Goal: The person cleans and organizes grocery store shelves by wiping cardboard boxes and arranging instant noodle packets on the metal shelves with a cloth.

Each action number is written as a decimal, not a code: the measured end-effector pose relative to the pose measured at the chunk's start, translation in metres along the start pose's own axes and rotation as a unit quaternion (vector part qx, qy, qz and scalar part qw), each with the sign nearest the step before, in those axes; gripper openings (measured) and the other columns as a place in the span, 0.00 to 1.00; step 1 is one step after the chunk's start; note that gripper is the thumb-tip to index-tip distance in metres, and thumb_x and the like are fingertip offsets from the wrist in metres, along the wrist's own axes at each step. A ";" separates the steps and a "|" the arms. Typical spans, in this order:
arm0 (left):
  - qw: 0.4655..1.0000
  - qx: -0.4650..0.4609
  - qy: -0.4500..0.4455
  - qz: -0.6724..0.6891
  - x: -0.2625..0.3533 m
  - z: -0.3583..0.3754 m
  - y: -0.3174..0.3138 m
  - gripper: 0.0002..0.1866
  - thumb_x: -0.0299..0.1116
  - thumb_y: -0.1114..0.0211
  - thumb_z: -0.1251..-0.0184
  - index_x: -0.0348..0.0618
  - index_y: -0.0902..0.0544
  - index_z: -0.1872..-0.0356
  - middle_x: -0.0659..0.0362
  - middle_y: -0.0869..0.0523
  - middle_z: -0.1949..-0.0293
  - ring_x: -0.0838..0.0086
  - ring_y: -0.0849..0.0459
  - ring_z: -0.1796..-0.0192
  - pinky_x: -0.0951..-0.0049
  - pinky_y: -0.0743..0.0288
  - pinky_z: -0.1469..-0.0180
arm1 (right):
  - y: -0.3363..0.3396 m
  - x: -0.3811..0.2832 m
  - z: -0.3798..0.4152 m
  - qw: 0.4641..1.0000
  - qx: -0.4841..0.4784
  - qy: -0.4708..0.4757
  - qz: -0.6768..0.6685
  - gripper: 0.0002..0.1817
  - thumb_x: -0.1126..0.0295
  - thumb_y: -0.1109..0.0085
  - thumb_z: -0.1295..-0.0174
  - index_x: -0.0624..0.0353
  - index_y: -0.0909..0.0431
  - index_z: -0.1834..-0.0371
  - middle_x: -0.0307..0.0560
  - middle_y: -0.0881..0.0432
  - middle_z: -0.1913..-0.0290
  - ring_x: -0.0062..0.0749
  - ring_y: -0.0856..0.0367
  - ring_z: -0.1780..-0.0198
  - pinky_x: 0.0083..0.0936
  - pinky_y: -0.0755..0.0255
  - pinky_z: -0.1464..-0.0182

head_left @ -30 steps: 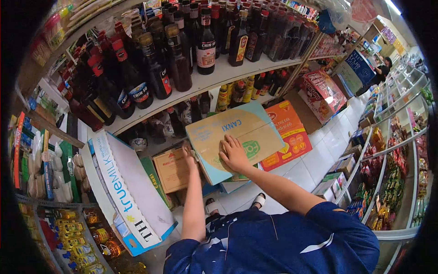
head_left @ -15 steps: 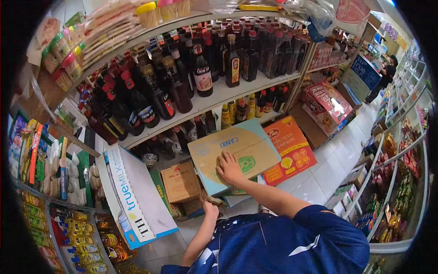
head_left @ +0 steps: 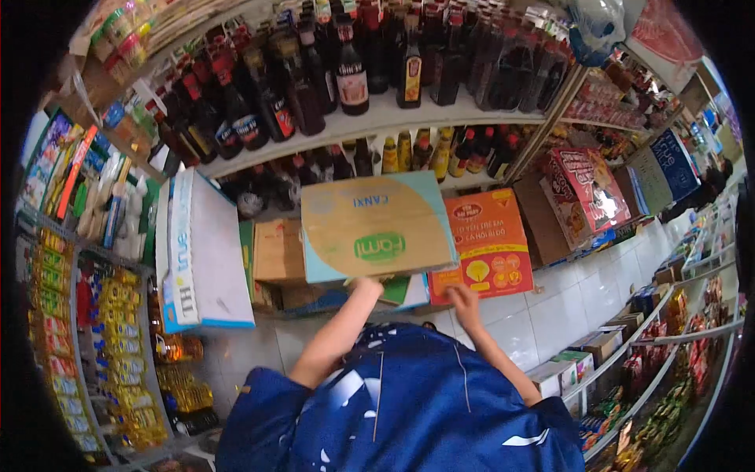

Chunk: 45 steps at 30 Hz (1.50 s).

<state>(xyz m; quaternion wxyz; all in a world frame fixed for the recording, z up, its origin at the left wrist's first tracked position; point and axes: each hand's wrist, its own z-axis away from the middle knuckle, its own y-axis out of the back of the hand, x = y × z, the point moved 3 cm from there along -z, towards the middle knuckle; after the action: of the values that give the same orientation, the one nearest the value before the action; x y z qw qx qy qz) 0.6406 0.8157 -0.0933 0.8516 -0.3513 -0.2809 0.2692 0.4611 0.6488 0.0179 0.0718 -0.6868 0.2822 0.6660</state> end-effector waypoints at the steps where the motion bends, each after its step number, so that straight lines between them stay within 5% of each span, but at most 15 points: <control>1: 1.000 0.007 -0.002 -0.024 -0.012 0.012 0.001 0.22 0.54 0.55 0.39 0.50 0.29 0.53 0.59 0.21 0.59 0.64 0.20 0.61 0.60 0.26 0.75 | 0.028 0.016 0.009 0.999 0.041 -0.027 0.006 0.09 0.71 0.51 0.42 0.66 0.24 0.65 0.44 0.21 0.71 0.27 0.23 0.68 0.21 0.31 0.63; 8: 0.973 0.008 -0.019 -0.231 -0.160 0.026 -0.103 0.20 0.49 0.57 0.38 0.47 0.27 0.55 0.61 0.21 0.60 0.69 0.23 0.57 0.65 0.27 0.67 | 0.077 0.086 0.015 0.984 0.094 -0.149 -0.034 0.15 0.68 0.53 0.40 0.64 0.30 0.53 0.46 0.23 0.58 0.29 0.26 0.58 0.24 0.31 0.58; 10: 0.956 0.009 -0.024 -0.292 -0.175 0.038 -0.112 0.20 0.48 0.57 0.38 0.46 0.26 0.56 0.62 0.21 0.60 0.71 0.24 0.56 0.67 0.27 0.65 | 0.059 0.076 -0.002 0.992 0.127 -0.001 -0.016 0.20 0.68 0.52 0.40 0.62 0.37 0.45 0.48 0.28 0.51 0.31 0.29 0.50 0.26 0.33 0.51; 14: 0.916 0.007 -0.030 -0.400 -0.178 0.053 -0.140 0.19 0.46 0.58 0.38 0.45 0.26 0.57 0.63 0.21 0.60 0.73 0.25 0.54 0.69 0.28 0.61 | 0.044 0.054 -0.033 0.996 0.079 0.033 -0.026 0.23 0.70 0.50 0.43 0.62 0.39 0.44 0.50 0.32 0.47 0.35 0.32 0.46 0.28 0.38 0.45; 17: 0.913 -0.167 0.158 -0.336 -0.150 0.030 -0.147 0.15 0.39 0.53 0.42 0.42 0.22 0.61 0.63 0.20 0.66 0.79 0.24 0.62 0.74 0.30 0.58 | 0.056 0.053 -0.047 0.979 0.104 -0.057 -0.168 0.26 0.78 0.47 0.52 0.64 0.37 0.45 0.50 0.28 0.50 0.34 0.29 0.48 0.26 0.36 0.46; 19: 0.709 -0.217 0.034 -0.670 -0.107 0.032 -0.201 0.16 0.35 0.54 0.42 0.37 0.21 0.63 0.58 0.19 0.63 0.73 0.23 0.58 0.72 0.31 0.54 | 0.077 0.039 -0.060 0.961 0.114 -0.066 -0.244 0.26 0.80 0.48 0.53 0.64 0.36 0.46 0.49 0.27 0.52 0.34 0.28 0.50 0.25 0.35 0.47; 20: 0.636 -0.336 -0.147 -0.679 -0.081 0.004 -0.204 0.15 0.33 0.51 0.42 0.34 0.21 0.64 0.53 0.18 0.62 0.68 0.22 0.56 0.71 0.31 0.53 | 0.087 0.034 -0.064 0.939 0.118 -0.073 -0.314 0.26 0.81 0.49 0.54 0.65 0.35 0.47 0.48 0.25 0.54 0.33 0.27 0.51 0.24 0.35 0.47; 22: 0.590 -0.086 -0.340 -0.728 -0.030 -0.037 -0.203 0.15 0.34 0.49 0.42 0.36 0.23 0.58 0.46 0.20 0.60 0.60 0.23 0.54 0.65 0.32 0.50 | 0.108 0.029 -0.074 0.953 0.140 -0.092 -0.253 0.25 0.82 0.51 0.55 0.65 0.34 0.48 0.47 0.25 0.55 0.32 0.26 0.52 0.24 0.34 0.48; 24: 0.263 0.103 -0.426 -0.860 0.019 -0.041 -0.196 0.20 0.37 0.48 0.41 0.40 0.28 0.49 0.48 0.24 0.52 0.55 0.29 0.47 0.58 0.37 0.46 | 0.117 0.032 -0.084 0.963 0.161 -0.103 -0.188 0.24 0.84 0.53 0.56 0.65 0.33 0.50 0.47 0.24 0.56 0.31 0.26 0.52 0.24 0.34 0.48; 30: 0.258 0.246 -0.335 -0.872 0.069 -0.055 -0.147 0.28 0.52 0.59 0.35 0.50 0.40 0.37 0.51 0.46 0.35 0.59 0.54 0.32 0.46 0.62 0.37 | 0.037 0.096 -0.100 0.957 0.099 -0.076 -0.263 0.24 0.79 0.52 0.54 0.65 0.33 0.49 0.48 0.24 0.56 0.32 0.25 0.53 0.22 0.32 0.51; 33: 0.247 0.256 -0.327 -0.876 0.065 -0.060 -0.133 0.28 0.53 0.61 0.35 0.52 0.41 0.37 0.51 0.48 0.34 0.59 0.55 0.32 0.45 0.65 0.37 | -0.010 0.148 -0.084 0.972 0.180 -0.151 -0.020 0.22 0.74 0.50 0.51 0.65 0.33 0.49 0.51 0.25 0.53 0.35 0.27 0.51 0.25 0.34 0.50; 36: 0.233 0.264 -0.338 -0.873 0.067 -0.064 -0.140 0.28 0.52 0.60 0.34 0.52 0.41 0.37 0.52 0.48 0.34 0.59 0.55 0.32 0.46 0.65 0.37 | -0.020 0.152 -0.095 0.892 0.096 -0.326 -0.298 0.17 0.68 0.53 0.44 0.66 0.30 0.53 0.46 0.25 0.57 0.30 0.29 0.55 0.23 0.36 0.53; 38: 0.229 0.270 -0.327 -0.876 0.066 -0.060 -0.137 0.28 0.52 0.60 0.34 0.51 0.41 0.37 0.52 0.48 0.34 0.58 0.55 0.32 0.46 0.65 0.37 | -0.032 0.178 -0.102 0.930 0.082 -0.238 -0.266 0.21 0.58 0.56 0.40 0.67 0.30 0.54 0.46 0.26 0.57 0.33 0.30 0.56 0.24 0.38 0.52; 39: 0.235 0.267 -0.329 -0.875 0.065 -0.060 -0.138 0.27 0.51 0.59 0.35 0.51 0.41 0.37 0.52 0.48 0.34 0.58 0.55 0.32 0.45 0.65 0.37 | -0.013 0.136 -0.119 0.946 0.013 -0.223 -0.236 0.28 0.54 0.62 0.38 0.65 0.36 0.43 0.58 0.38 0.41 0.44 0.41 0.39 0.30 0.54 0.36; 45: 0.237 0.265 -0.335 -0.873 0.067 -0.061 -0.142 0.28 0.50 0.58 0.35 0.49 0.40 0.37 0.52 0.50 0.33 0.56 0.55 0.32 0.45 0.66 0.37 | -0.017 0.098 -0.228 0.960 0.063 -0.168 -0.213 0.28 0.54 0.63 0.38 0.65 0.39 0.42 0.55 0.38 0.40 0.43 0.42 0.39 0.29 0.54 0.36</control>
<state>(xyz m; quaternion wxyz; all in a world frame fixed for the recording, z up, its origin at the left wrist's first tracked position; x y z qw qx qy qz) 0.7649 0.7459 -0.0033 0.4354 0.4774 -0.5872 -0.4875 0.6642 0.5257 -0.0565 0.3017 -0.6036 0.1548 0.7215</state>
